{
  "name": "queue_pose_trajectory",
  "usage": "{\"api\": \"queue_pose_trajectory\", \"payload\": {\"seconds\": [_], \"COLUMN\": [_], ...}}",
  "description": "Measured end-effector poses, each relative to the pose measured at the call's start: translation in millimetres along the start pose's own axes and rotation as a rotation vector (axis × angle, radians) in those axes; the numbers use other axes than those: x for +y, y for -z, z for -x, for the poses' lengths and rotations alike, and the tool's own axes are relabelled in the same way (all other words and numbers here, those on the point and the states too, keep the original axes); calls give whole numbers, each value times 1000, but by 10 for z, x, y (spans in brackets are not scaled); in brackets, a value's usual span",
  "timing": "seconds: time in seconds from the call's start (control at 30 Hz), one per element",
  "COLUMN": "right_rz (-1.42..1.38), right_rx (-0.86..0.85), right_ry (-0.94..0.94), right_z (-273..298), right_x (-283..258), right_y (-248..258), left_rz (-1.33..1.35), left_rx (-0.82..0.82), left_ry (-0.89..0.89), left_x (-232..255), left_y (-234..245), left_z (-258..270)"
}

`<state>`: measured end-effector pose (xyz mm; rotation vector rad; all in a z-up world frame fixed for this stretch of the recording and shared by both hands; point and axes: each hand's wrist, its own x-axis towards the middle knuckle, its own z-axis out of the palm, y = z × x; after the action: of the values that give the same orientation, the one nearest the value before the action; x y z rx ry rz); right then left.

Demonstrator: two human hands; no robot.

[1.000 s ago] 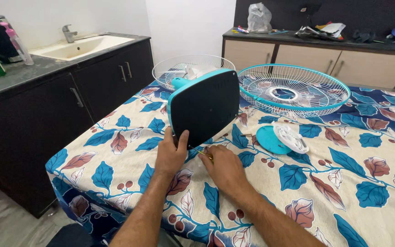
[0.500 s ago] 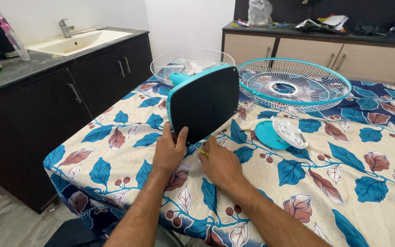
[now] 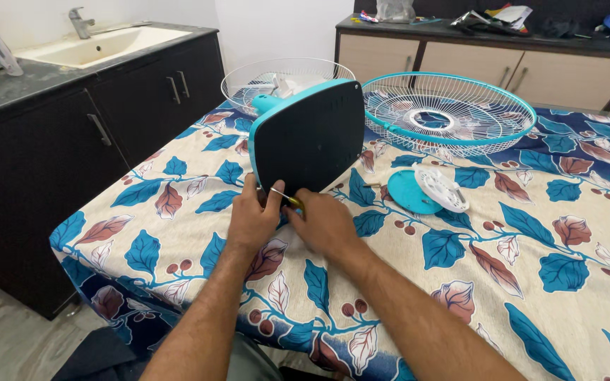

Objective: The person uses a screwdriver to remove screws from a teal and white pedestal fan. They detach the front grille, remove the fan blade, and then unscrew and remove the rear cover from the fan's base, exposing the internal components.

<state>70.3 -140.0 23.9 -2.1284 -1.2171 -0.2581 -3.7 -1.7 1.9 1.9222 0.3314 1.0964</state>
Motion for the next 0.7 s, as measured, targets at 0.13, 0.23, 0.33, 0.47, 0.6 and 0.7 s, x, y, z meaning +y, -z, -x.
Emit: {"api": "queue_pose_trajectory", "payload": {"seconds": [0.13,0.23,0.33,0.47,0.6,0.7], "right_rz": [-68,-79,-63,-32,-64,-84], "right_rx": [102,57,84,118,89,109], "right_ry": [77,36,17,17,-17,-16], "right_z": [35,25,25,6,18,27], "right_x": [-67,-55,-19,-46,-63,-79], "right_y": [-92,-132,-169,-214,-198,-194], "left_rz": [-19,-50,19,4,-6,-23], "left_rx": [2,14,14,15,1,8], "left_ry": [46,82,47,16,31,27], "left_x": [-12,-28,-41,-32,-25,-23], "left_y": [15,21,4,13,0,16], "left_z": [-18,-19,-12,-15,-7,-14]}}
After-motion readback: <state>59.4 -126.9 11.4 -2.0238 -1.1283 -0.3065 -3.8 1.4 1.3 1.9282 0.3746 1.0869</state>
